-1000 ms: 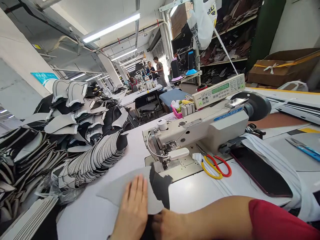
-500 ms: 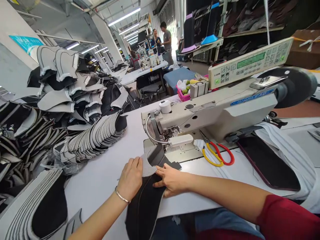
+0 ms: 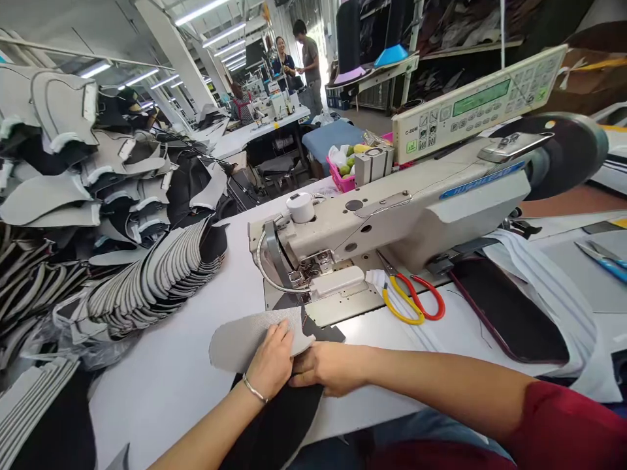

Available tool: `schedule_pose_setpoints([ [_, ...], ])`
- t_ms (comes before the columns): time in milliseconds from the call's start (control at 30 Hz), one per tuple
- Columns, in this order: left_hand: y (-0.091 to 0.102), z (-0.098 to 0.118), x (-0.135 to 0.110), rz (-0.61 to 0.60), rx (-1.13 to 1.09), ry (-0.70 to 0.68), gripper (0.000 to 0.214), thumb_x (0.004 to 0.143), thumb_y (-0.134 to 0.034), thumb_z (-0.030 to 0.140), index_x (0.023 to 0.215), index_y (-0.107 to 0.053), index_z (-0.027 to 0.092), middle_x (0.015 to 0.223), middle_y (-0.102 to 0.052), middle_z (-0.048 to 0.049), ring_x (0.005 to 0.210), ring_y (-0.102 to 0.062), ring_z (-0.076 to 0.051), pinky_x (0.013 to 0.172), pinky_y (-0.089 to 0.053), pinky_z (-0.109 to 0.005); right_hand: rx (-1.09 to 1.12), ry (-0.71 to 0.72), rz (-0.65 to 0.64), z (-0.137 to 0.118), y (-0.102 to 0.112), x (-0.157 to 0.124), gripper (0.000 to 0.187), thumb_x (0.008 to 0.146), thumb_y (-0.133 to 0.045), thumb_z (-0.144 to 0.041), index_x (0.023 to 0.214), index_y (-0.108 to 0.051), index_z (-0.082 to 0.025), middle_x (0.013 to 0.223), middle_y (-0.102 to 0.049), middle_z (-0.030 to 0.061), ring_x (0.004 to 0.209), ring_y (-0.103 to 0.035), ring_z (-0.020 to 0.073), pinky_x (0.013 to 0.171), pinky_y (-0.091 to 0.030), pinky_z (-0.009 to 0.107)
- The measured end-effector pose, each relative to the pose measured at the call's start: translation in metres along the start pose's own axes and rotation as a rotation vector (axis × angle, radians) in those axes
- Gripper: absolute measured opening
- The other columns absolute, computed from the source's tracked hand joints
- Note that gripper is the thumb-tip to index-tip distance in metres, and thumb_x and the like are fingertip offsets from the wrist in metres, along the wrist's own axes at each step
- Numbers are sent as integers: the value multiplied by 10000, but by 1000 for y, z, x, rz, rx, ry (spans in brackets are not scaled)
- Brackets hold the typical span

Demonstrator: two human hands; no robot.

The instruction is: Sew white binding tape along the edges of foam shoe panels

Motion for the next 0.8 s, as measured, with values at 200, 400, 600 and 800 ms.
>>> schedule_pose_setpoints([
  [200,0,-18,12,195,-221,15,459,616,-404,26,1026,-570,150,1226,-445,-98,1088,-441,-226,936,-396,-395,23,-38,30,33,7,-11,313,765,-558,-184,1076,-553,-218,1218,-491,32,1189,-343,166,947,-216,325],
  [400,-5,-18,25,171,-302,96,476,610,-380,12,1038,-572,100,1232,-395,-126,1072,-462,-205,966,-379,-354,-129,-89,30,15,-5,-6,322,795,-526,-208,1115,-521,-170,1242,-457,78,1195,-320,195,918,-281,322],
  [600,-8,-9,27,134,-234,97,529,614,-399,51,1121,-536,112,1258,-410,-140,1179,-352,-273,968,-354,-424,-102,-124,107,6,-5,-5,301,799,-533,-224,1093,-529,-159,1197,-491,79,1144,-372,184,907,-304,304],
  [800,-11,-6,32,55,-128,93,565,630,-361,27,1177,-496,72,1134,-504,-158,1117,-398,-269,951,-366,-401,2,-56,60,13,0,-3,234,784,-535,-151,1015,-571,-159,1095,-571,36,1100,-423,148,855,-350,252],
])
Point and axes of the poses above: each hand's wrist, its own x-axis towards the middle knuckle, its own y-axis out of the back of the hand, z = x × y, the point moved 8 cm from there along x, towards the middle knuckle
